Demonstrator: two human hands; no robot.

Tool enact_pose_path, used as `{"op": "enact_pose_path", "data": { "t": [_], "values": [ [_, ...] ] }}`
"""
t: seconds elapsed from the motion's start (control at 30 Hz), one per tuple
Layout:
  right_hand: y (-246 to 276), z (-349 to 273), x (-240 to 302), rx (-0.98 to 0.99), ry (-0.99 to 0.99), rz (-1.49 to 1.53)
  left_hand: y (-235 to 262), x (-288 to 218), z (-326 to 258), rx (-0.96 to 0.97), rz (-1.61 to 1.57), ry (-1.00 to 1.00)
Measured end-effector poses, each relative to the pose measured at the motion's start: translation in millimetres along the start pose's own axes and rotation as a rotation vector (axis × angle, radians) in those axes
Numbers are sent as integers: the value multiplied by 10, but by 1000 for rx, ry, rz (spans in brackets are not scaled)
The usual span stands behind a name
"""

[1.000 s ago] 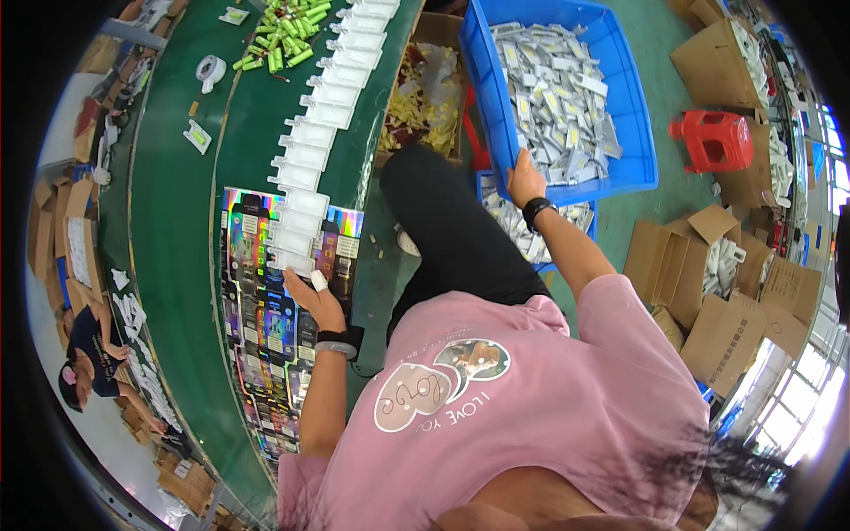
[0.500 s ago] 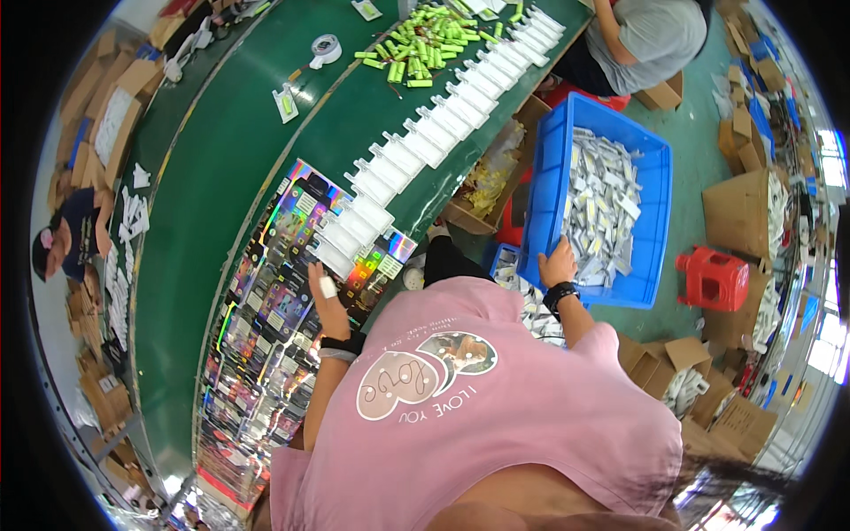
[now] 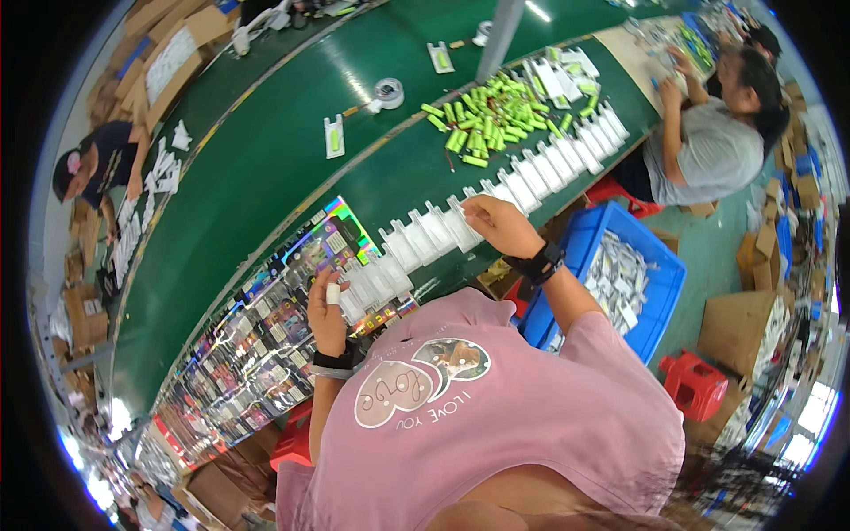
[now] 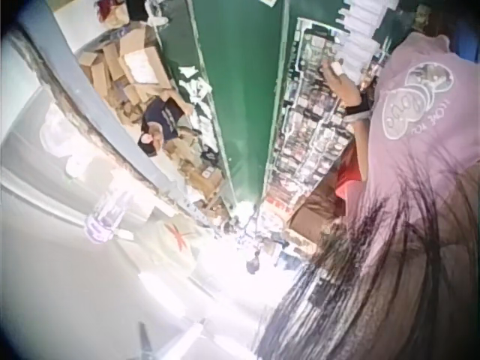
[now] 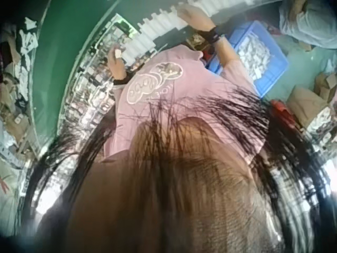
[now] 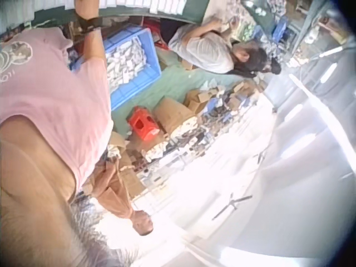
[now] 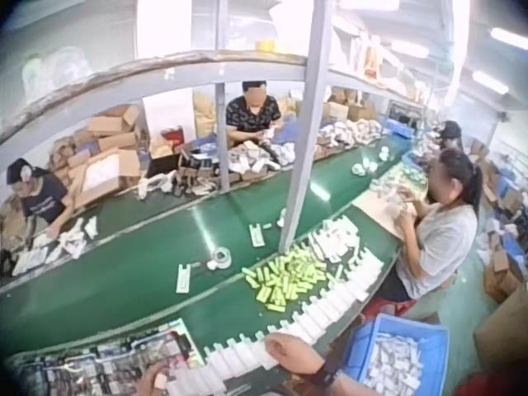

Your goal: Assembling small white plastic components on a factory line and placing them in boxes.

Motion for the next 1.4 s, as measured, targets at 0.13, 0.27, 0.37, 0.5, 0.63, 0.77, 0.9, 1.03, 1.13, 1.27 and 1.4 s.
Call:
{"op": "enact_pose_path", "data": {
  "t": [0.13, 0.27, 0.37, 0.5, 0.63, 0.77, 0.9, 1.03, 1.13, 1.27, 1.4],
  "values": [
    [-152, 918, 292, 202, 156, -226, -29, -7, -53, -77, -56, 39],
    [-526, 1990, 317, 92, 359, -461, -11, 17, -106, -130, -40, 99],
    [-840, 2529, 640, -84, 486, -715, 73, 93, -147, -174, -62, 114],
    [-1223, 3227, 561, -51, 439, -1017, 192, 147, -86, -231, -123, 150],
    [-1397, 3287, 644, 198, 461, -1245, 368, 301, -78, -260, -137, 156],
    [-1276, 3070, 663, 122, 482, -900, 464, 314, 53, -243, -130, 159],
    [-1144, 2418, 1009, 212, 526, -527, 519, 239, 265, -135, -115, 18],
    [-1211, 1611, 1446, 436, 457, -291, 474, 11, 457, -37, -153, -101],
    [-1355, 998, 1616, 564, 473, -117, 360, -465, 522, 106, 256, -403],
    [-1473, 464, 1801, 600, 431, -95, 106, -265, 381, 411, 72, -216],
    [-1491, 170, 1849, 693, 382, 4, 160, -179, 264, 377, 6, -69]
  ]
}}
Point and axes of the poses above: each hand's wrist, its own z-axis towards the middle knuckle, its own y-axis out of the back of the hand, x = y × z, the point moved 5 cm from there along z, towards the middle knuckle, and after that the axes turned 5 degrees about -y, right-handed, at the moved point
